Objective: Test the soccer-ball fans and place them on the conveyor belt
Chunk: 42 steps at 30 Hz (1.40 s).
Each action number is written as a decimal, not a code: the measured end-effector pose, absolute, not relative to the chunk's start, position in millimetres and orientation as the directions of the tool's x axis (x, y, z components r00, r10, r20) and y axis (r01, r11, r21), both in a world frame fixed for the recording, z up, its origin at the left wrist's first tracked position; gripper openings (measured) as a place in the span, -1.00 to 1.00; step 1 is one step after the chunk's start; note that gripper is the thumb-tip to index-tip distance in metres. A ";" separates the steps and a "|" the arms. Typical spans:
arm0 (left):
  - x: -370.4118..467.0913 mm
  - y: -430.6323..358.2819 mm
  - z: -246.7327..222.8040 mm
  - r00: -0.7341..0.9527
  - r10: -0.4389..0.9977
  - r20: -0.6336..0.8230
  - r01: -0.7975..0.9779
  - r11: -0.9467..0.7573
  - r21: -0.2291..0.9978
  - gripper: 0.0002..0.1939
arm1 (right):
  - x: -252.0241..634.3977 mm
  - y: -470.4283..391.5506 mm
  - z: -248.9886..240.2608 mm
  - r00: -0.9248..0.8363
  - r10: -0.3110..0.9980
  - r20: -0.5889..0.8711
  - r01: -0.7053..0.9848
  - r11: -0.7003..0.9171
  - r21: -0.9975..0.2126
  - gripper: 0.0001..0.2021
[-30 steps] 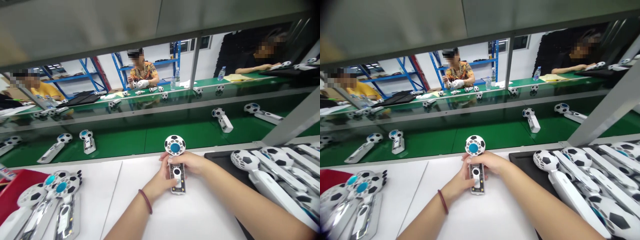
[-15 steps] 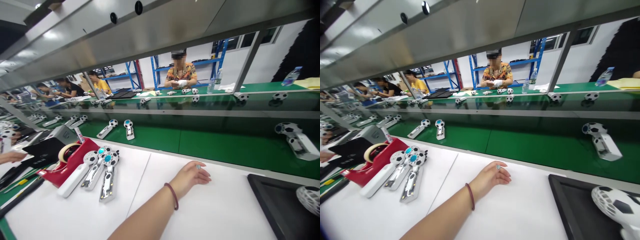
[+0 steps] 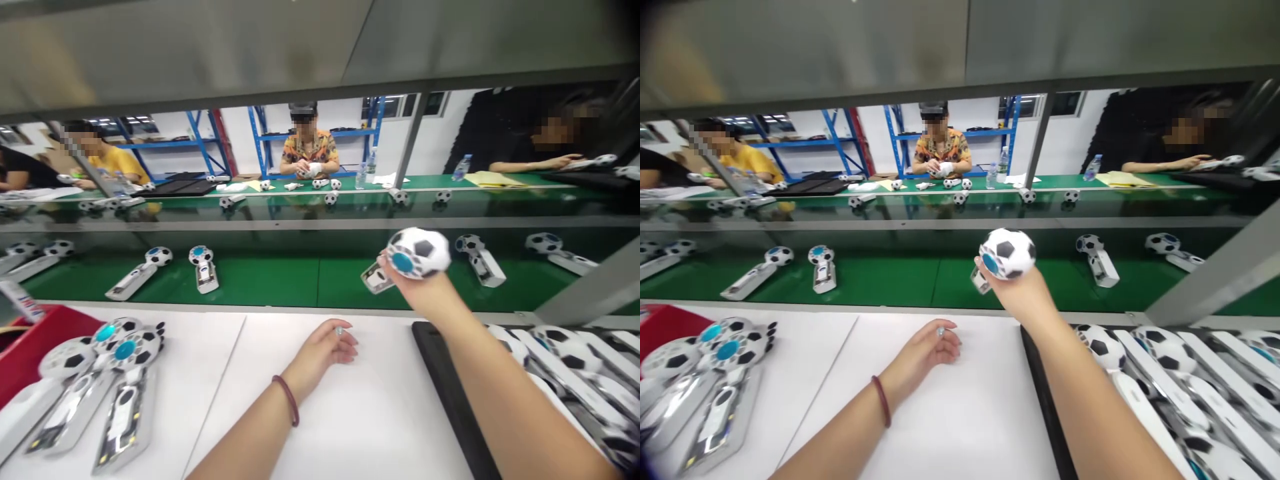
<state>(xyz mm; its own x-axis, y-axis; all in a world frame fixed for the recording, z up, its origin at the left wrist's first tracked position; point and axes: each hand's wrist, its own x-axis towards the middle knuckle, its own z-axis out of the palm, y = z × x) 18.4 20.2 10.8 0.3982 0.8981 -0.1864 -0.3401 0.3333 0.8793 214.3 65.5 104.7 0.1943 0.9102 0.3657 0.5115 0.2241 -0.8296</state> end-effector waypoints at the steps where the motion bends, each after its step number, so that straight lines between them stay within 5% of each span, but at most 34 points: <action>1: 18.1 20.3 11.3 0.402 0.895 -0.195 -0.328 0.339 0.882 -0.67 | 213.0 70.9 96.1 0.210 0.937 0.279 0.519 0.135 -0.844 -0.62; 4: 18.0 20.0 11.6 0.406 0.889 -0.210 -0.298 0.346 0.890 -0.67 | 215.7 86.8 73.1 0.265 0.949 0.173 0.566 -0.007 -0.825 -0.51; 12: 19.3 19.2 9.6 0.393 0.892 -0.221 -0.240 0.332 0.912 -0.68 | 238.7 100.9 55.0 0.364 0.891 0.273 0.552 0.030 -0.833 -0.35; 20: 17.2 22.1 0.1 0.424 0.886 -0.187 -0.238 0.308 0.921 -0.69 | 195.0 87.6 43.6 0.108 0.952 0.288 0.510 0.196 -0.837 -0.60; 25: 18.0 21.2 0.7 0.436 0.882 -0.179 -0.248 0.308 0.918 -0.68 | 179.9 77.0 21.4 -0.163 0.986 0.020 0.471 0.095 -0.877 -0.62; 32: 19.3 17.5 8.6 0.427 0.888 -0.170 -0.247 0.296 0.923 -0.62 | 197.8 86.9 16.6 -0.130 0.983 -0.131 0.355 -0.077 -0.932 -0.67; 42: 18.5 21.8 -3.4 0.444 0.884 -0.148 -0.224 0.269 0.937 -0.60 | 192.9 84.4 21.4 -0.112 0.986 -0.123 0.284 -0.087 -0.955 -0.70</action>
